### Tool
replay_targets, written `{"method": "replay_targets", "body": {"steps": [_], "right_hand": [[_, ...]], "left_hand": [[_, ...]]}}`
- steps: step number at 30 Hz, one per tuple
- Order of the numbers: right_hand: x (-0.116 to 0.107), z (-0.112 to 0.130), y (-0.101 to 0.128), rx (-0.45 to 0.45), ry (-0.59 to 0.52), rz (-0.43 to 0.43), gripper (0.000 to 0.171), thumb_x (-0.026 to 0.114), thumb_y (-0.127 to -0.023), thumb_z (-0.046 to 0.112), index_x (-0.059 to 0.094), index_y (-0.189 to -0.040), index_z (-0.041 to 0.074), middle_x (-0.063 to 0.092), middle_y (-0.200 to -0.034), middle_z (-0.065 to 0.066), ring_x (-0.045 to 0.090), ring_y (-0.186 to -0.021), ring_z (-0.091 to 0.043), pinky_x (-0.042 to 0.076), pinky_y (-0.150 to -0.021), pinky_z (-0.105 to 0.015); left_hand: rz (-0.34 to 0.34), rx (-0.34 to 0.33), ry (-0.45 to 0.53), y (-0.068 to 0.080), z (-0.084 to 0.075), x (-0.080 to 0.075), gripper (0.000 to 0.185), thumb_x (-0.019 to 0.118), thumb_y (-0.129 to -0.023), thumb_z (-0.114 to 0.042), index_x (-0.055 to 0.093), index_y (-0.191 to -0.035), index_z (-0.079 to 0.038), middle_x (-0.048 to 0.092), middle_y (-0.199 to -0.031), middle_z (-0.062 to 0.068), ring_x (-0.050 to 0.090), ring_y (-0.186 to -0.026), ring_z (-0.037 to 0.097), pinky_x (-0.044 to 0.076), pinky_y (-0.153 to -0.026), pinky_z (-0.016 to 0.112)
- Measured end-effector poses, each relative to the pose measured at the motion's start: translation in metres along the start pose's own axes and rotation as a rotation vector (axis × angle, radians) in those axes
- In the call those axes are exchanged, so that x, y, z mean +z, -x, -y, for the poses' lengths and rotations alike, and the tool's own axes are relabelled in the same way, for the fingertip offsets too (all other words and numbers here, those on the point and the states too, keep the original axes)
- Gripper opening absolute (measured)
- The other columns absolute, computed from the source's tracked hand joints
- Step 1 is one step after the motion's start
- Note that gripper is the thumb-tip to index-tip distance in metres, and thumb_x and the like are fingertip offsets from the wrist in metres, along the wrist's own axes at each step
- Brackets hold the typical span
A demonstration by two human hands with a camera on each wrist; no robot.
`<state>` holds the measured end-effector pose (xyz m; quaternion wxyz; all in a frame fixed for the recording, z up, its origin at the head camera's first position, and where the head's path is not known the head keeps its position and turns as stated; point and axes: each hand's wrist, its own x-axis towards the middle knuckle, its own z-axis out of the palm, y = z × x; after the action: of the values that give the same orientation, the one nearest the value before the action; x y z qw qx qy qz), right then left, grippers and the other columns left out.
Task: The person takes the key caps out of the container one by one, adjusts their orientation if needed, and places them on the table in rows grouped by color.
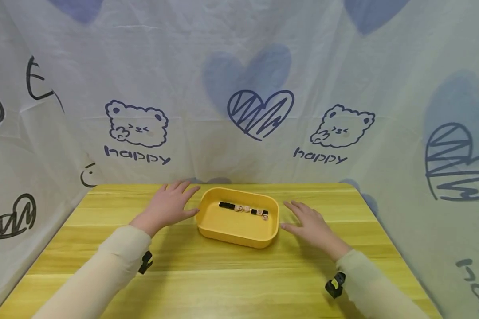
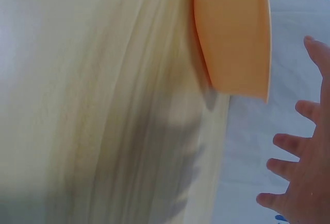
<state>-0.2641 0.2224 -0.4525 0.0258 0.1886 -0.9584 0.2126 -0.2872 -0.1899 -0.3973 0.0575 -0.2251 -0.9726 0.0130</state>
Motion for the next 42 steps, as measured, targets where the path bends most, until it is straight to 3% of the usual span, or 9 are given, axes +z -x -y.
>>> {"method": "replay_targets", "body": {"steps": [6, 12, 25, 30, 42], "right_hand": [[0.010, 0.002, -0.002, 0.023, -0.079, 0.044, 0.076, 0.059, -0.092, 0.052, 0.030, -0.154, 0.017, 0.033, -0.153, -0.019, 0.030, -0.138, -0.042, 0.019, -0.106, -0.067], [0.022, 0.004, -0.004, 0.059, -0.192, 0.080, 0.079, 0.060, -0.094, 0.047, 0.023, -0.156, 0.016, 0.032, -0.154, -0.017, 0.030, -0.138, -0.040, 0.021, -0.109, -0.061], [0.042, 0.009, -0.006, 0.162, -0.495, 0.124, 0.083, 0.065, -0.093, 0.038, 0.016, -0.158, 0.020, 0.025, -0.158, -0.013, 0.023, -0.142, -0.038, 0.019, -0.111, -0.060], [0.046, 0.008, -0.004, 0.217, -0.570, 0.163, 0.081, 0.061, -0.096, 0.039, 0.011, -0.158, 0.029, 0.037, -0.151, -0.019, 0.036, -0.136, -0.039, 0.030, -0.106, -0.060], [0.040, 0.005, -0.001, 0.244, -0.603, 0.209, 0.080, 0.062, -0.094, 0.042, 0.012, -0.156, 0.037, 0.036, -0.150, -0.023, 0.034, -0.137, -0.039, 0.028, -0.105, -0.063]], "left_hand": [[0.052, 0.046, 0.013, -0.022, -0.018, -0.007, 0.067, 0.062, -0.091, -0.050, 0.047, -0.145, -0.014, 0.045, -0.145, 0.016, 0.043, -0.130, 0.039, 0.033, -0.105, 0.058], [0.107, 0.129, 0.045, -0.043, -0.031, -0.007, 0.059, 0.059, -0.095, -0.044, 0.050, -0.142, -0.011, 0.052, -0.138, 0.016, 0.052, -0.122, 0.037, 0.041, -0.101, 0.052], [0.249, 0.179, 0.264, -0.083, -0.062, -0.005, 0.037, 0.057, -0.098, -0.027, 0.062, -0.129, -0.007, 0.062, -0.127, 0.009, 0.058, -0.115, 0.025, 0.045, -0.099, 0.041], [0.237, 0.208, 0.270, -0.099, -0.070, 0.004, 0.030, 0.057, -0.099, -0.021, 0.066, -0.123, -0.006, 0.065, -0.121, 0.009, 0.061, -0.110, 0.024, 0.048, -0.095, 0.039], [0.301, 0.237, 0.196, -0.129, -0.079, 0.028, 0.024, 0.069, -0.091, -0.019, 0.073, -0.113, -0.010, 0.069, -0.112, 0.005, 0.063, -0.104, 0.022, 0.049, -0.092, 0.036]]}}
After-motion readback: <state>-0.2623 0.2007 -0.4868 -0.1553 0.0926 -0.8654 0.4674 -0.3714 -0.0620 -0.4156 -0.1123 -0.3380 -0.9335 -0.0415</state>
